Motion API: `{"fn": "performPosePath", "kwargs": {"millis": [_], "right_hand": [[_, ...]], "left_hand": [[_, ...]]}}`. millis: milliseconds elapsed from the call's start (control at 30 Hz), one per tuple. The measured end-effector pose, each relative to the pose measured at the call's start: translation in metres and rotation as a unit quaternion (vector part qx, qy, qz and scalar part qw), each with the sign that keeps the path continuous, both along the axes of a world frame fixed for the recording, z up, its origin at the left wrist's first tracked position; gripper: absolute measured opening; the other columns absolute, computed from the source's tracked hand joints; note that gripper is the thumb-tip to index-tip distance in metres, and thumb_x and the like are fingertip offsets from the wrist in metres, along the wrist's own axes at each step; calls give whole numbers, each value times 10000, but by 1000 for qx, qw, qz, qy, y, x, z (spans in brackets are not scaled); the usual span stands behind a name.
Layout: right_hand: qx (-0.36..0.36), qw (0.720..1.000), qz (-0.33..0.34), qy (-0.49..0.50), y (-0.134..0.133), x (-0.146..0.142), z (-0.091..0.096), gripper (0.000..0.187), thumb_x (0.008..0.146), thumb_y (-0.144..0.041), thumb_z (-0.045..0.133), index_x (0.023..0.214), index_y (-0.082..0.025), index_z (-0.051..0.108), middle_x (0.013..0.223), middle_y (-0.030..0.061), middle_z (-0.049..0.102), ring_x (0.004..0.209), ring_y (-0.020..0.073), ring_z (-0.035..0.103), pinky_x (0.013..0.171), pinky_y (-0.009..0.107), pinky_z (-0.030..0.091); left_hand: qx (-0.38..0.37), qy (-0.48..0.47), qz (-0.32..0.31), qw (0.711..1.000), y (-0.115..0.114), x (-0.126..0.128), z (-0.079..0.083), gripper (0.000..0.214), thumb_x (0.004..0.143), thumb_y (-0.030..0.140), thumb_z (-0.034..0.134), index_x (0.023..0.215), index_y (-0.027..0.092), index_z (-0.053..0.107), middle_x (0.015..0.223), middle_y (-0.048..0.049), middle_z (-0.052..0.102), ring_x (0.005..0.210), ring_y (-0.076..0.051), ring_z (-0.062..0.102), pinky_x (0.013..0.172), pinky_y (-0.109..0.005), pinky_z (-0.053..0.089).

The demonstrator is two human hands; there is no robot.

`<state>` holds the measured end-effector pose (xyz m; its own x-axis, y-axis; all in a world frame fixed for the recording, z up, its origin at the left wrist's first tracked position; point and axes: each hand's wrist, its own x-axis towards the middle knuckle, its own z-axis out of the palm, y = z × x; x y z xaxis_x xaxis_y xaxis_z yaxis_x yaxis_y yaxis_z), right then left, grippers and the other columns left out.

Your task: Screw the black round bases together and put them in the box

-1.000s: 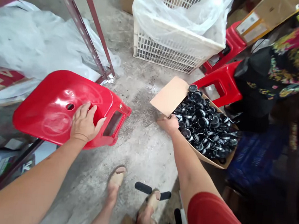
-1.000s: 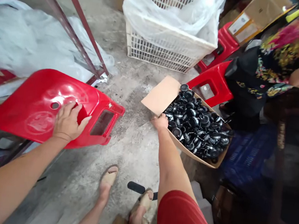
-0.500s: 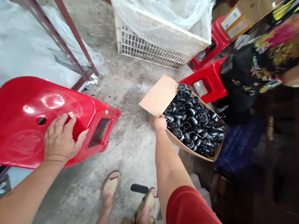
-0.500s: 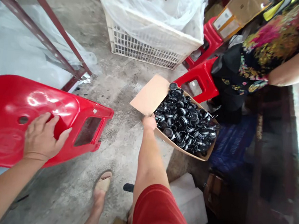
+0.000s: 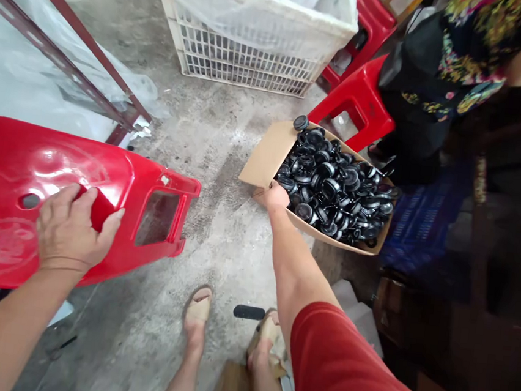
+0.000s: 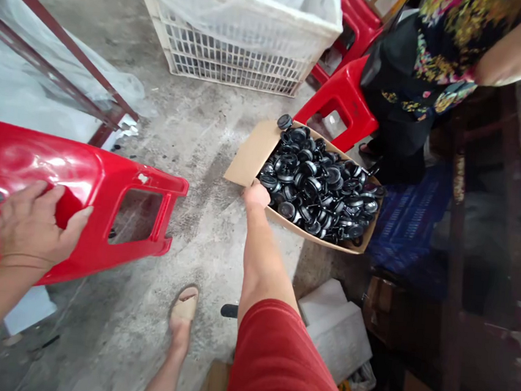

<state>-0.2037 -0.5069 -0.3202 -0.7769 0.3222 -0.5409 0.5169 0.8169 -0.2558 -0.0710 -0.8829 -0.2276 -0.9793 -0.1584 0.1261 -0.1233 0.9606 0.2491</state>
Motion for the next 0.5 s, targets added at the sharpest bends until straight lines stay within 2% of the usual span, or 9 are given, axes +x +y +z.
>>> {"fn": "performPosePath", "kwargs": {"millis": [167,267,367,500], "right_hand": [[1,1000,25,1,5,35,5,386,920,-416,443,1279,-289,508,1081,64,653,1004,231,596,839,331,447],[5,999,35,-5,9,71,5,398,913,-397,455,1300,-310,493,1047,54,672,960,221,616,829,319,457],[6,999,50,-14,17,124,4,410,904,-355,472,1311,-312,490,1017,52,688,920,212,632,830,307,460],[0,997,74,-25,43,210,9,404,882,-281,486,1281,-257,545,1016,71,694,902,216,640,883,314,445]], "left_hand": [[7,3,-1,1000,1,-1,0,687,770,529,474,1311,106,481,1419,-155,369,1303,-352,319,1084,-515,247],[17,3,-2,1000,2,-1,1,677,759,511,495,1322,136,468,1431,-138,357,1309,-350,308,1082,-528,238],[18,3,-6,1000,1,0,0,680,753,479,510,1330,123,454,1437,-140,347,1310,-349,300,1085,-525,229],[10,8,-17,1000,-3,1,-3,682,741,432,532,1331,100,451,1439,-150,342,1314,-347,296,1083,-519,234]]}}
